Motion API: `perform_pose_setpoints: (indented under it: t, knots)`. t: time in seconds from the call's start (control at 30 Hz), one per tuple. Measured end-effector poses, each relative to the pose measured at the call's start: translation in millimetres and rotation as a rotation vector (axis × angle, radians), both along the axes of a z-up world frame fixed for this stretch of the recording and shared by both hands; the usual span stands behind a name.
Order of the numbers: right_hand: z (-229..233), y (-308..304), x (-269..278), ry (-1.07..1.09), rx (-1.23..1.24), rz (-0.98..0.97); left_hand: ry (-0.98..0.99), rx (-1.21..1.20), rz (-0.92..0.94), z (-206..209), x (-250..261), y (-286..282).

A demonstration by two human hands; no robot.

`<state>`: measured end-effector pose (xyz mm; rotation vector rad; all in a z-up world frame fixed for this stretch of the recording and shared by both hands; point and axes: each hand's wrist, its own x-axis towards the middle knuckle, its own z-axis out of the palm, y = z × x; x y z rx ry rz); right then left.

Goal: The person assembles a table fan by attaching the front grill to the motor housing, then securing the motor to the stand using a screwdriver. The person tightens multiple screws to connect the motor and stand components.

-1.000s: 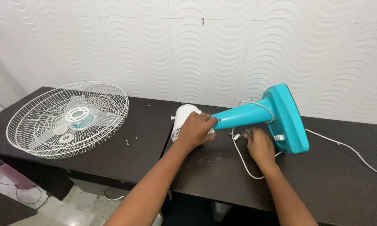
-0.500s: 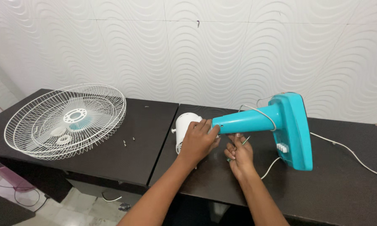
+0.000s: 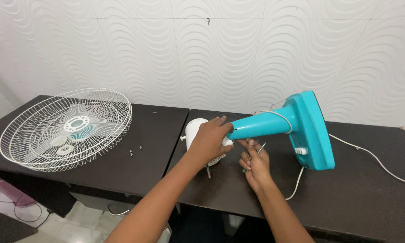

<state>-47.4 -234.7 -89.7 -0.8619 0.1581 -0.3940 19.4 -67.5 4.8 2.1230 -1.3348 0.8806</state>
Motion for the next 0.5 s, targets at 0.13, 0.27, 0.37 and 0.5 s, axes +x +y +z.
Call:
perform_pose_setpoints:
  t: [0.13,0.27,0.37,0.5]
  knots:
    - [-1.2,-1.5,-1.0,0.005,0.028,-0.006,0.308,0.312,0.126,6.0,-2.4,-4.4]
    - [-6.6,-2.9,3.0,0.009,0.063,-0.026,0.189,0.333,0.207,-1.1,-5.3,-17.4]
    - [-10.4,-5.4,4.0,0.010,0.057,-0.021,0.182,0.338,0.248,-8.9,0.3,-27.3]
    - [-12.8,-5.7,5.7,0.041,0.055,-0.020,0.157,0.325,0.298,-20.2,7.7,-39.4]
